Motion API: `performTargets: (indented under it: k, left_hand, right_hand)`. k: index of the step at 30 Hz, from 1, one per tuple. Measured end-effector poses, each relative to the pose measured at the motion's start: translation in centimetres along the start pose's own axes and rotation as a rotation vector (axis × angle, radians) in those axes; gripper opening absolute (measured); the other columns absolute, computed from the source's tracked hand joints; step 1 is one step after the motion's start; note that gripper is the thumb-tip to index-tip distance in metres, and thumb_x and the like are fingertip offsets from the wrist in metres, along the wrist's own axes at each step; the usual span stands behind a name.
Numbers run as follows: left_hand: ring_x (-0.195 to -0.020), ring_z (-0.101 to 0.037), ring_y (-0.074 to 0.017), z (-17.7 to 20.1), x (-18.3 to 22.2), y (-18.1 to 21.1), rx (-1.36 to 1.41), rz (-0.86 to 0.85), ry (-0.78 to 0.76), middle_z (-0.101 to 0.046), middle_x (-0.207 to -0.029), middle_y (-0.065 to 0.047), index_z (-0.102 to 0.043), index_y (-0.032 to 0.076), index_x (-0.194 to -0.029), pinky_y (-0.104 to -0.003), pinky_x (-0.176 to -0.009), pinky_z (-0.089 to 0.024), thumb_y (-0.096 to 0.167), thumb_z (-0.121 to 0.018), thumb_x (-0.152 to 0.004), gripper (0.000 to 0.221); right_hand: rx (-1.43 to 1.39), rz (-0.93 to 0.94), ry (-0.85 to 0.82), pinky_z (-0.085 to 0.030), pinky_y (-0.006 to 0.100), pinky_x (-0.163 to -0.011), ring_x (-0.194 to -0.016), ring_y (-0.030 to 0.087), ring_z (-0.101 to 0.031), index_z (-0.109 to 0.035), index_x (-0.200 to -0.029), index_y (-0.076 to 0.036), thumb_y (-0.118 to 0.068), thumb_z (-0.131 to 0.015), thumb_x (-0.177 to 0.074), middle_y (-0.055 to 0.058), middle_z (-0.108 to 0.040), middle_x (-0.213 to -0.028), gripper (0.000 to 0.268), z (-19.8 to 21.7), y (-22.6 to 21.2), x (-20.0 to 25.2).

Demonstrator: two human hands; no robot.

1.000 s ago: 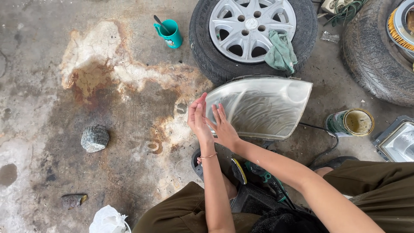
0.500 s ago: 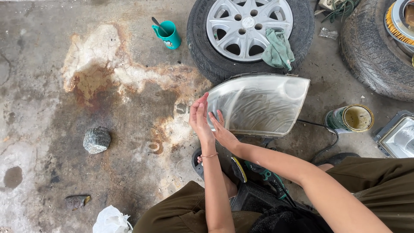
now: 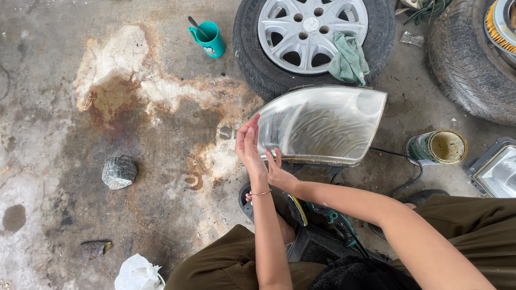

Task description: The person wipes a car headlight with a cloth, then applies a substance from a can onto the headlight and rubs it in with their hands. They continue to wipe the headlight with the cloth.

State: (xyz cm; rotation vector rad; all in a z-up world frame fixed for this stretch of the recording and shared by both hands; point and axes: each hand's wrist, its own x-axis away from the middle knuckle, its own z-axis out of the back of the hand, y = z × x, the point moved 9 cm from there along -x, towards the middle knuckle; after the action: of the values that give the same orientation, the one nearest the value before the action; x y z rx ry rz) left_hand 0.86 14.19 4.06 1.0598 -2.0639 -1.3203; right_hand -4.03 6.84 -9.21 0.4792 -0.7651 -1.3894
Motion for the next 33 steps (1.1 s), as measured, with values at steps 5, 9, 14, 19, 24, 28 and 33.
performTargets:
  k: [5,9,14,19,24,28,33]
  left_hand:
    - [-0.130,-0.059,-0.0336,-0.5,-0.1,-1.3,0.020,0.036,-0.007,-0.068,-0.124,-0.027,-0.064,-0.003,-0.116,-0.040,-0.113,-0.044,0.016,-0.053,-0.103,0.025]
    - [-0.129,-0.059,-0.0350,-2.1,-0.3,-3.6,-0.021,0.089,-0.055,-0.069,-0.123,-0.027,-0.064,-0.004,-0.114,-0.043,-0.113,-0.044,0.014,-0.054,-0.103,0.024]
    - [-0.119,-0.066,-0.0276,-10.9,-3.2,-8.4,-0.499,0.121,-0.273,-0.075,-0.112,-0.015,-0.072,0.007,-0.109,-0.040,-0.102,-0.051,0.018,-0.064,-0.098,0.017]
    - [-0.092,-0.075,-0.0265,-23.3,-7.4,-22.8,-1.179,-0.110,-0.584,-0.075,-0.094,-0.007,-0.074,0.013,-0.104,-0.040,-0.079,-0.060,0.028,-0.063,-0.096,0.021]
    - [-0.095,-0.055,-0.0293,-29.7,-5.7,-29.7,-1.839,-0.278,-0.577,-0.052,-0.109,-0.011,-0.068,0.004,-0.102,-0.040,-0.076,-0.040,0.051,-0.077,-0.079,0.052]
    - [-0.096,-0.055,-0.0309,-30.9,-6.0,-28.0,-1.663,-0.352,-0.627,-0.051,-0.107,-0.015,-0.069,-0.001,-0.089,-0.040,-0.079,-0.040,0.018,-0.061,-0.097,0.022]
    - [-0.113,-0.060,-0.0223,-30.8,-6.4,-22.3,-0.256,0.282,-0.697,-0.065,-0.132,-0.018,-0.063,0.004,-0.093,-0.036,-0.098,-0.043,0.009,-0.059,-0.101,0.010]
  right_hand:
    - [-0.631,-0.176,0.052,-0.030,0.079,-0.105,-0.092,0.051,-0.065,-0.065,-0.114,0.003,-0.020,-0.048,-0.094,0.031,-0.066,-0.096,0.035,0.8,3.6,2.3]
    - [-1.126,-0.659,0.362,-0.035,0.070,-0.106,-0.090,0.034,-0.076,-0.055,-0.140,-0.006,-0.028,-0.057,-0.092,0.018,-0.076,-0.101,0.053,-1.8,15.4,8.3]
    - [-1.612,-1.311,0.383,-0.039,0.055,-0.107,-0.102,0.029,-0.073,-0.040,-0.151,-0.014,-0.044,-0.045,-0.106,0.013,-0.070,-0.125,0.054,-12.7,24.9,18.8]
    - [-1.944,-1.585,0.605,-0.033,0.059,-0.113,-0.124,0.043,-0.058,-0.032,-0.157,-0.007,-0.052,-0.027,-0.110,0.024,-0.058,-0.141,0.065,-21.5,27.4,24.3]
    - [-2.237,-1.670,0.640,-0.034,0.054,-0.111,-0.129,0.038,-0.058,-0.027,-0.159,-0.015,-0.062,-0.010,-0.106,0.014,-0.058,-0.145,0.073,-28.8,25.2,25.5]
    - [-2.337,-1.635,0.717,-0.042,0.052,-0.104,-0.121,0.036,-0.064,-0.025,-0.160,-0.013,-0.069,-0.013,-0.103,0.015,-0.059,-0.145,0.080,-29.5,25.1,27.7]
    - [-2.496,-1.432,1.068,-0.060,0.050,-0.078,-0.102,0.047,-0.070,-0.011,-0.161,-0.013,-0.087,-0.020,-0.089,0.021,-0.048,-0.152,0.103,-25.4,27.4,29.8]
